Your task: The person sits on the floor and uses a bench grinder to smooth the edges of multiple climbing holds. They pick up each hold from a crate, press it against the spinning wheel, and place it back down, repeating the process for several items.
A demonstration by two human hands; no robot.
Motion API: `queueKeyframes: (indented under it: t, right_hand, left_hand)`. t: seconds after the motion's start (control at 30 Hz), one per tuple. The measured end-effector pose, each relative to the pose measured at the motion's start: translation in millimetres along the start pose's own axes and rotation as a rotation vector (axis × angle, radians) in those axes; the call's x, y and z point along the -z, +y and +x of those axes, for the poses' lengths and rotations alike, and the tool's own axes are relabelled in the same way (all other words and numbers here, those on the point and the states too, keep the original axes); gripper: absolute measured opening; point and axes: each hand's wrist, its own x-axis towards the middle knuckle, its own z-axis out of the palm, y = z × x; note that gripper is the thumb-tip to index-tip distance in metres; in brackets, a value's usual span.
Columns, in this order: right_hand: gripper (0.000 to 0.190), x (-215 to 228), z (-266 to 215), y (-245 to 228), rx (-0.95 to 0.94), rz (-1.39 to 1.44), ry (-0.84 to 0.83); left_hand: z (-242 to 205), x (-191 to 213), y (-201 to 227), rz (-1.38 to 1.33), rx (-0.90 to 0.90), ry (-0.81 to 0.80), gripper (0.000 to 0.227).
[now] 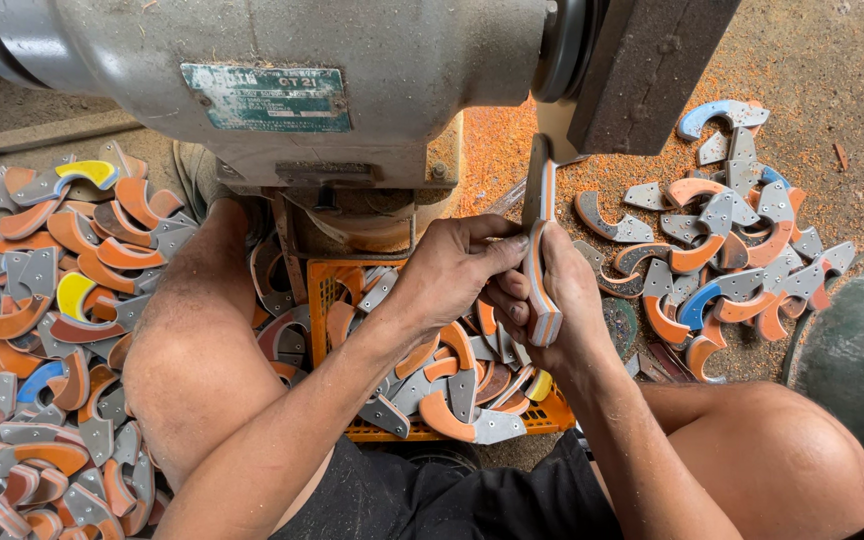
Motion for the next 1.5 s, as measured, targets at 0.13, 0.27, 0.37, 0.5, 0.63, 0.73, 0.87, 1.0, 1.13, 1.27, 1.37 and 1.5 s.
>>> queueKeyframes:
  t: [0.13,0.27,0.37,0.5,0.63,0.73,0.87,1.0,1.13,1.27,1.37,1.5]
  right_hand:
    - [0.050,-2,1,-4,-0.008,-0.011,-0.011]
    - [0.046,-6,0,-8,-0.017,-0.007,0.005]
    - [0.043,-8,-2,-11,-0.007,-0.006,-0.009]
    - [0.041,-9,1,-11,0.005,-0.009,0.027]
    - [0.043,-8,4,-14,-0.020,0.014,0.023]
    - [0.044,-8,6,-15,-0.031,0.015,0.036]
    - [0.044,-8,9,-18,-0.036,0.019,0.035]
    - [0.041,-10,13,-20,-0.036,0.056,0.021]
    - [0.042,-10,19,-24,-0.025,0.066,0.018]
    - [0.045,-12,26,-29,-0.037,0.076,0.008]
    - [0.045,-13,31,-32,-0.042,0.064,-0.004]
    - [0.046,-14,33,-35,-0.049,0.075,-0.049]
  left_hand:
    - [1,-1,2,-0.031,0.003,-0.005,0.021]
    - [1,-1,4,-0.048,0.015,-0.007,0.020]
    - [2,-2,4,-0.054,0.023,0.001,0.020]
    - [6,-1,3,-0.061,0.007,0.000,0.019]
    - [8,0,2,-0.078,-0.005,-0.006,0.020]
    - [10,-1,2,-0.092,-0.025,0.014,0.019]
    - [13,-1,4,-0.094,-0.017,0.017,0.019]
    - [15,1,4,-0.077,-0.003,0.034,0.018]
    - [22,2,3,-0.126,-0.031,0.033,0.018]
    - [29,4,6,-0.116,-0.042,0.057,0.018]
    - [30,4,7,-0.157,-0.038,0.051,0.018]
    - [34,4,10,-0.101,-0.048,0.074,0.018]
